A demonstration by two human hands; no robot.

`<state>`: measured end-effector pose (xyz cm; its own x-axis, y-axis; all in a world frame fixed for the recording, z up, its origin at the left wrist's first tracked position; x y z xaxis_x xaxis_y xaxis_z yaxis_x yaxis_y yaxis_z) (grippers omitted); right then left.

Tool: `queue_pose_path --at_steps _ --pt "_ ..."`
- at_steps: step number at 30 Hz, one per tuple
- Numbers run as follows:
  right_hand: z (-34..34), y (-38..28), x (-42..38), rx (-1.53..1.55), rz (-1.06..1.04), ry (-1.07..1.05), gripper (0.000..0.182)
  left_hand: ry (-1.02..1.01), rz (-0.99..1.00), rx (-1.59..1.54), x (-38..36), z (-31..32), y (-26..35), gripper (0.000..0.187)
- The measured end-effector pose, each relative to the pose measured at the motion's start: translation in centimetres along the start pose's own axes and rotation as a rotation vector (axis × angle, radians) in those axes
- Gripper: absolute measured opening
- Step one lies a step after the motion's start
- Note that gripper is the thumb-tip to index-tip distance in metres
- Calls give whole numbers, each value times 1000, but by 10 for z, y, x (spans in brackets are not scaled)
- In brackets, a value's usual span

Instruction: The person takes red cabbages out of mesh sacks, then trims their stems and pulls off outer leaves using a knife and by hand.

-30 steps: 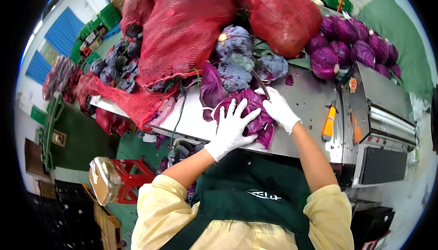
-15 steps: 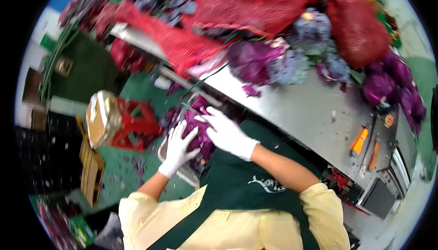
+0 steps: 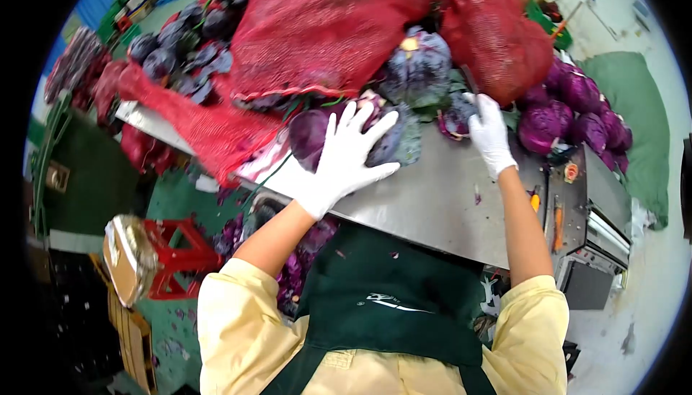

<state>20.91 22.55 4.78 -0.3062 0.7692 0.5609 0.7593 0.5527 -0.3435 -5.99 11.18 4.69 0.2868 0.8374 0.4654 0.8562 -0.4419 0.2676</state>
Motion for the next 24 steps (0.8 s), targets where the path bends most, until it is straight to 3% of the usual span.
queue_pose_path --at_steps 2,3,4,6,8,10,12,14,16,18,19,20,21,22,24 --pt "21 34 -15 54 16 74 45 -177 6 119 18 53 -3 83" --pt "25 24 -16 75 43 -131 46 -319 22 137 16 69 -4 84" --pt "36 27 -29 275 257 -263 45 -330 38 179 10 67 -1 81" --pt "41 1 -52 257 117 -285 45 -351 96 225 -33 57 -3 77" --pt "39 -21 -60 416 186 -296 44 -379 78 229 -53 44 2 74" --pt "52 -87 -81 385 51 -284 44 -442 8 273 -111 7 8 74" --pt "74 -138 -97 275 180 -349 42 -452 -115 274 -156 -16 -2 77" --pt "70 -188 -89 430 357 -612 41 -434 -228 213 -188 -22 -17 79" --pt "96 -263 -115 1058 176 -572 38 -541 -433 444 -252 -46 -41 80" --pt "96 -276 -106 1146 101 -528 40 -565 -626 308 -313 -55 -75 84" --pt "101 -255 -100 1047 313 -631 41 -577 -647 356 -323 -61 -83 82" --pt "95 -253 -95 1056 208 -578 42 -592 -682 387 -337 -63 -84 80" --pt "82 -210 -60 1171 234 -330 40 -657 -836 260 -340 -72 -98 67" --pt "67 -168 -28 1258 226 -79 39 -292 -841 4 -336 -71 -107 43" --pt "20 -88 22 1083 471 118 43 -31 -902 -400 -227 -91 -72 28"
Point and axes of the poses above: each hand's wrist, its own x-axis towards the middle knuckle, its own z-axis out of the palm, y = z × x, the point moved 8 cm from there along x, towards the middle knuckle, and after that the axes turned 8 degrees about x, right-handed, at the moved point
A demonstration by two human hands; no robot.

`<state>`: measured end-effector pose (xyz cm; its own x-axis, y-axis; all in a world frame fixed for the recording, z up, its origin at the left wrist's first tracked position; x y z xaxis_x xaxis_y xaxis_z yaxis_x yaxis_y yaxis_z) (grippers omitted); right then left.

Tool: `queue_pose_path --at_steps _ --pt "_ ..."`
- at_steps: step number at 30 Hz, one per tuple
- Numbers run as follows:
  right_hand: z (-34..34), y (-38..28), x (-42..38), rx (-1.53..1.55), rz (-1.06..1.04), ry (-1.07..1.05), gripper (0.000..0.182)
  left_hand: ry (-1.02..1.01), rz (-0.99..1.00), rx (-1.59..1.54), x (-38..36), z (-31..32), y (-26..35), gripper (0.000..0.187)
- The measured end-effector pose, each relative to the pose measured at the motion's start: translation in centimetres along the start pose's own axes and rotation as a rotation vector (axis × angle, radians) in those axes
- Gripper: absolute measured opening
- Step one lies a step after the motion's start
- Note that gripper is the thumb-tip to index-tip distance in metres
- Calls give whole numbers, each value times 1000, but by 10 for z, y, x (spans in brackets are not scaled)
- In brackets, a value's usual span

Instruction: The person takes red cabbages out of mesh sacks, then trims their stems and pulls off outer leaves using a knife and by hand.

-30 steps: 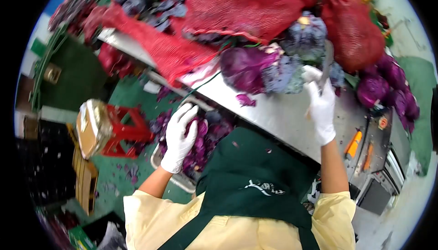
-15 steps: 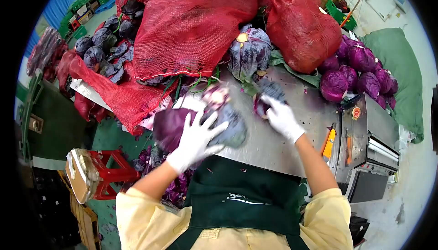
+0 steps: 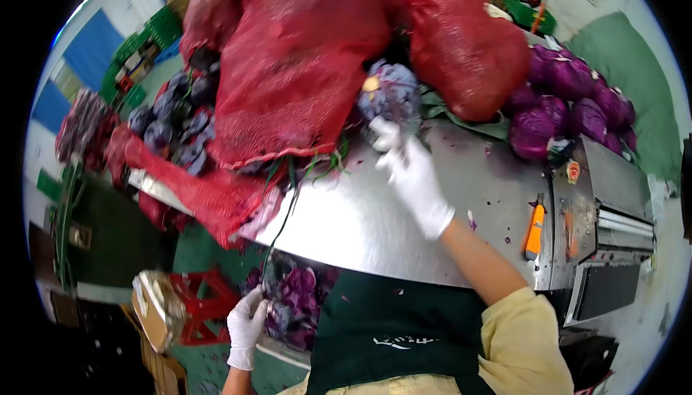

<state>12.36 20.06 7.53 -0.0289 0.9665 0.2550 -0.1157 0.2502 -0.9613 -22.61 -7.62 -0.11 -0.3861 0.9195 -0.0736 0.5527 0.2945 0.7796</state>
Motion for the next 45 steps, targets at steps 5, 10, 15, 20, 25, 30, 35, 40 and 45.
queue_pose_path --at_steps 5,10,15,20,25,30,35,40,45 --pt "-52 51 84 -232 -118 234 39 -269 76 -682 119 110 106 50" --pt "-73 48 93 -268 -64 271 42 -199 -367 -1125 291 293 170 59" --pt "-63 91 122 -93 14 118 49 -193 -102 -1022 348 327 169 68" --pt "-81 46 53 -192 126 123 49 -423 -92 -1085 201 282 242 74" --pt "-92 40 -62 367 293 190 48 -379 78 -614 104 206 254 70" --pt "-96 57 -164 713 668 265 44 -458 128 -603 103 181 223 57" --pt "-124 6 -160 218 309 335 43 -24 741 -294 92 179 207 40" --pt "-101 23 -127 -252 51 268 38 -329 211 -1014 80 226 219 47" --pt "-89 52 -159 56 513 130 46 56 573 -183 72 174 226 43"
Point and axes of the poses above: each hand's wrist, its own x-axis towards the middle knuckle, its own z-axis out of the palm, y = z × x, the point moved 8 cm from there along x, towards the middle knuckle, and after that the axes turned 8 degrees about x, right-handed, at the moved point
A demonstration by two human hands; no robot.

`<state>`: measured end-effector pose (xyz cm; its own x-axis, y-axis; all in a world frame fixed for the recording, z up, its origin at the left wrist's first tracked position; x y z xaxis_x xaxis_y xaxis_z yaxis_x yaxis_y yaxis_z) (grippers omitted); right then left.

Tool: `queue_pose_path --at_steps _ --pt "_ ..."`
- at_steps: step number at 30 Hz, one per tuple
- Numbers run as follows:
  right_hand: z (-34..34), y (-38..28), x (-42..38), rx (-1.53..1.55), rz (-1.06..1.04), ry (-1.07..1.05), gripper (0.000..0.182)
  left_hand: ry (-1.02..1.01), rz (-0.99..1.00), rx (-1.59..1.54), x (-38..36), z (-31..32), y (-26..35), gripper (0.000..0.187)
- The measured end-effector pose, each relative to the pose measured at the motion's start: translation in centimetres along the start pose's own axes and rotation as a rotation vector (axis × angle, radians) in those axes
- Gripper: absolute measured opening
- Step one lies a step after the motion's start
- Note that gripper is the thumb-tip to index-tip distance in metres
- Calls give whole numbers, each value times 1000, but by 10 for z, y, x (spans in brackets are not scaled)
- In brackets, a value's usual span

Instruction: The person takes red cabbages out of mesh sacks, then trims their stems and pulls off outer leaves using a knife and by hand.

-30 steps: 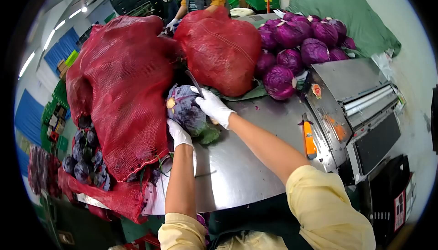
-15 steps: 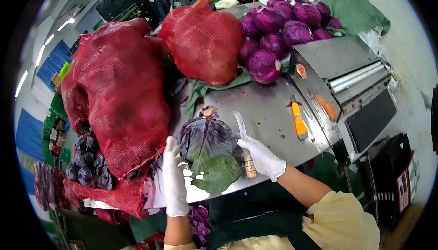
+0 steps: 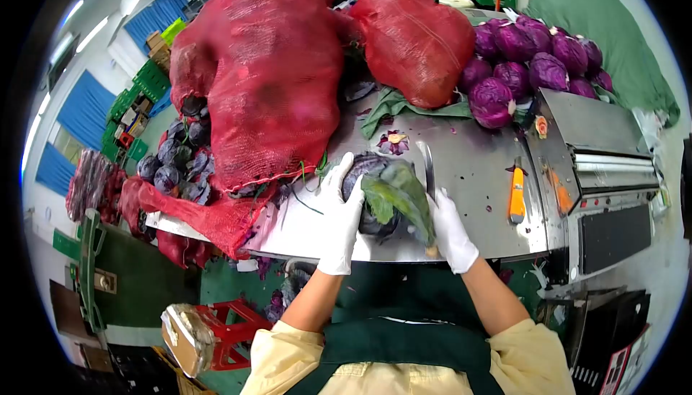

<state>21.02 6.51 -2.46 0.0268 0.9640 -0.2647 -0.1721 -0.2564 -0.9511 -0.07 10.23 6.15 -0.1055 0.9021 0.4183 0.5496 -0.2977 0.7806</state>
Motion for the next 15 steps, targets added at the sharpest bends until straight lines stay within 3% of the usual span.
queue_pose_path --at_steps 2,3,5,6,8,9,11,12,13,15 --pt "15 27 -18 228 260 -150 47 -23 9 58 3 -8 6 29" --pt "18 26 -21 223 272 -163 47 -21 26 73 12 -14 11 23" --pt "9 -37 -32 70 -446 -50 60 -27 -4 43 20 -13 -1 21" --pt "13 -48 -37 66 -439 -61 60 -32 -19 12 22 -9 -11 22" --pt "38 -103 -69 -590 -916 68 85 -52 -17 -70 25 0 -9 22" --pt "53 -113 -68 -769 -965 127 101 -76 -7 -155 26 6 -6 22" --pt "56 -109 -34 -708 -794 156 96 -81 -15 -207 21 12 -5 22" --pt "51 -112 -20 -728 -846 227 86 -35 54 -28 19 10 -3 23" --pt "48 -117 -4 -748 -959 288 63 17 120 152 18 8 0 23" --pt "39 -125 24 -703 -937 363 42 -17 121 177 17 2 -3 22"
Point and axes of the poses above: each hand's wrist, its own x-axis towards the middle knuckle, its own z-axis out of the palm, y = z × x, the point moved 8 cm from there along x, towards the middle knuckle, and after that the axes turned 8 degrees about x, right-handed, at the moved point
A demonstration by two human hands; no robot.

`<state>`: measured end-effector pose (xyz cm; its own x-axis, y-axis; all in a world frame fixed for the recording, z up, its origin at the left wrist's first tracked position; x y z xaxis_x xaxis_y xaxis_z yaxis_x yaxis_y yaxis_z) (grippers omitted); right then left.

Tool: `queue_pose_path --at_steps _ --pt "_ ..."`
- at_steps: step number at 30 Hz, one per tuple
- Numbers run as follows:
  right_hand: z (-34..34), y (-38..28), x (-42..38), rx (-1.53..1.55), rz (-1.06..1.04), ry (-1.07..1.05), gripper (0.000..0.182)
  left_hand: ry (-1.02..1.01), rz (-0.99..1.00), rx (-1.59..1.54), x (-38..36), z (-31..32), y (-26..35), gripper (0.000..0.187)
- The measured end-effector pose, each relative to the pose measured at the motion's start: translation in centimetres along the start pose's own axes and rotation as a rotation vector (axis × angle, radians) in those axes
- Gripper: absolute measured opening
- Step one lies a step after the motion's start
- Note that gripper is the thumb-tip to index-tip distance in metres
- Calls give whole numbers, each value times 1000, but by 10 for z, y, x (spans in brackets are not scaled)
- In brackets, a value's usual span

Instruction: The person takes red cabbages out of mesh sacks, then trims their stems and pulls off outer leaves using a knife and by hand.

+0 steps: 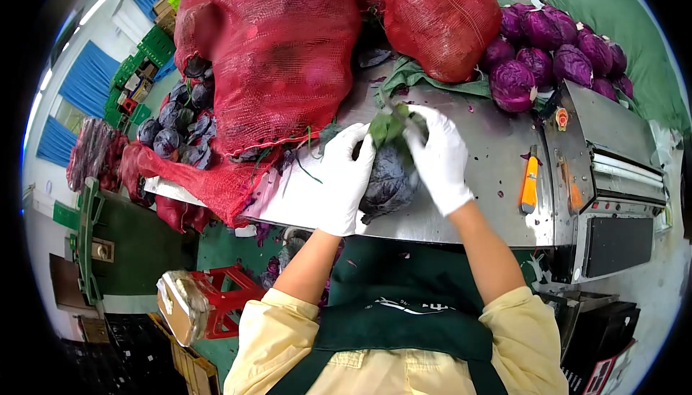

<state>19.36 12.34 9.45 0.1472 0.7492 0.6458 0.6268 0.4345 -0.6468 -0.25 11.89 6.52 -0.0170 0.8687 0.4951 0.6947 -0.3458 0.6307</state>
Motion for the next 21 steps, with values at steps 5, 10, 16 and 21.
queue_pose_path --at_steps 5,10,16,21 --pt "48 114 7 -168 465 -413 46 -9 -24 -333 -34 -32 -27 24" --pt "0 73 -7 -148 135 -122 37 -35 48 217 -48 -66 -25 63" --pt "-25 16 -87 -28 242 -613 34 -133 50 100 -44 -54 -19 77" --pt "-44 -14 -86 358 155 -566 49 -183 -13 65 -47 -54 -13 83"
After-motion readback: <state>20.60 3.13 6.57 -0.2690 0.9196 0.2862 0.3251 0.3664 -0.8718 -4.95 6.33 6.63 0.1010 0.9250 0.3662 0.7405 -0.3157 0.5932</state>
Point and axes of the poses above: each hand's wrist, its own x-axis towards the middle knuckle, its own z-axis out of the palm, y = z × x, the point moved 8 cm from there along x, towards the middle knuckle, and after that the axes turned 8 degrees about x, right-handed, at the moved point
